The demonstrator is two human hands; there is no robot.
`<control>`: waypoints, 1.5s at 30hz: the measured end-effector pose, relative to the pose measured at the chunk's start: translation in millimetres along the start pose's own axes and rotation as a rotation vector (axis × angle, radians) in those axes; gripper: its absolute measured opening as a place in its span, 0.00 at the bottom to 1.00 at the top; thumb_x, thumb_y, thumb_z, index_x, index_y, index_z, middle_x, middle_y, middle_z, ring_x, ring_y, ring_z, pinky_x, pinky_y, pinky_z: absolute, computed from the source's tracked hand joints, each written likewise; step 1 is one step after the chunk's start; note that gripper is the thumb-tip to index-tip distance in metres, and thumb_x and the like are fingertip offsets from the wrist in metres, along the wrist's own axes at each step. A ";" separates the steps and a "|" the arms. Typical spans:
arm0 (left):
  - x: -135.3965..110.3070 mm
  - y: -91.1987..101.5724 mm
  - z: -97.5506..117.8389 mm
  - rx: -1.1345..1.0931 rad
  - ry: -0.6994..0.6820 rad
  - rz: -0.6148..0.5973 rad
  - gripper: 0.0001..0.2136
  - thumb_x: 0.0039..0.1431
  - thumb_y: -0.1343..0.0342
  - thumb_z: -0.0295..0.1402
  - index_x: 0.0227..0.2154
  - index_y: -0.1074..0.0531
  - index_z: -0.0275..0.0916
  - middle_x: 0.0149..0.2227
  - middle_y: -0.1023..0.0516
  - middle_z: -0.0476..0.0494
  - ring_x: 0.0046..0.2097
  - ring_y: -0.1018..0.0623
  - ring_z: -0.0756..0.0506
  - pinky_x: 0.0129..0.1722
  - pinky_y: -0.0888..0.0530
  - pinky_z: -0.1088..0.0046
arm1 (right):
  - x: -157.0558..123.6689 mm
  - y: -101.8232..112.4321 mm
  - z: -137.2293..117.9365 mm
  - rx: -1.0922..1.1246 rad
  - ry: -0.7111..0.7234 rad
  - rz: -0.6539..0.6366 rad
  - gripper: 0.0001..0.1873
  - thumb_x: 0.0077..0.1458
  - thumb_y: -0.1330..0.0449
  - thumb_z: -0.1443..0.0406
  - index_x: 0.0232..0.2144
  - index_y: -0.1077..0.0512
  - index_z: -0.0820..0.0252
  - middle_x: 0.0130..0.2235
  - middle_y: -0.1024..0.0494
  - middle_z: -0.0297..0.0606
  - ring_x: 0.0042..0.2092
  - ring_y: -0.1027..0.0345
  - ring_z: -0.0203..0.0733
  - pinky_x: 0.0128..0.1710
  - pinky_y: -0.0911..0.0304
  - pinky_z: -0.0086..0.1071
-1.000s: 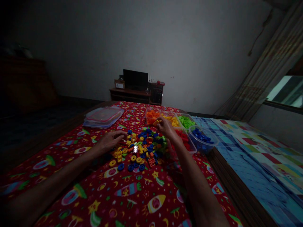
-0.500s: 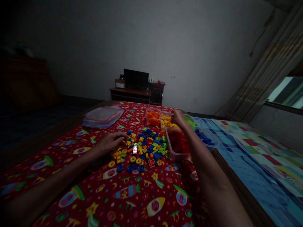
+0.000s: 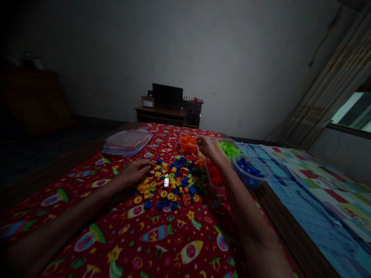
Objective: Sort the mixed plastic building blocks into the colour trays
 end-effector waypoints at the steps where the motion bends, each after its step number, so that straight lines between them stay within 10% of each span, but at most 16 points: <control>1: -0.1 0.3 -0.1 0.011 0.001 0.004 0.14 0.48 0.50 0.40 0.30 0.24 0.38 0.35 0.20 0.42 0.33 0.21 0.43 0.32 0.24 0.69 | -7.0 -5.1 -10.6 0.026 0.026 -0.015 0.12 0.47 0.48 0.76 0.30 0.26 0.64 0.28 0.25 0.40 0.29 0.36 0.37 0.31 0.44 0.28; 12: -2.2 -9.0 0.6 0.279 -0.189 0.020 0.22 0.54 0.53 0.36 0.52 0.32 0.35 0.49 0.25 0.36 0.49 0.26 0.40 0.49 0.30 0.62 | -56.4 -67.9 -80.3 0.000 0.130 -0.152 0.11 0.50 0.48 0.74 0.29 0.26 0.62 0.27 0.27 0.40 0.29 0.38 0.37 0.29 0.49 0.28; 20: -3.2 -24.1 0.4 0.272 -0.289 -0.077 0.16 0.52 0.53 0.31 0.41 0.25 0.40 0.46 0.23 0.41 0.49 0.27 0.42 0.53 0.32 0.62 | -60.7 -111.6 -103.1 -0.106 0.292 -0.333 0.18 0.56 0.52 0.73 0.46 0.29 0.60 0.40 0.25 0.46 0.41 0.35 0.42 0.39 0.43 0.31; 34: -0.4 -9.5 -0.5 0.338 -0.117 0.028 0.09 0.45 0.45 0.32 0.30 0.22 0.41 0.34 0.24 0.43 0.38 0.26 0.43 0.41 0.27 0.67 | -52.5 -91.1 -82.1 0.629 0.023 -0.233 0.13 0.54 0.48 0.64 0.36 0.25 0.63 0.35 0.23 0.38 0.38 0.31 0.41 0.38 0.39 0.30; 45: -5.1 -8.9 0.1 -0.397 0.197 -0.068 0.22 0.46 0.42 0.46 0.41 0.27 0.36 0.35 0.21 0.44 0.34 0.21 0.44 0.35 0.24 0.67 | -60.1 -95.0 -80.8 1.120 -0.277 -0.351 0.11 0.50 0.43 0.59 0.29 0.29 0.62 0.24 0.29 0.31 0.25 0.37 0.32 0.25 0.44 0.24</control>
Point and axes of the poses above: each hand's wrist, its own x-axis towards the middle knuckle, its own y-axis out of the back of the hand, z = x × y, the point moved 5 cm from there along x, towards the middle knuckle
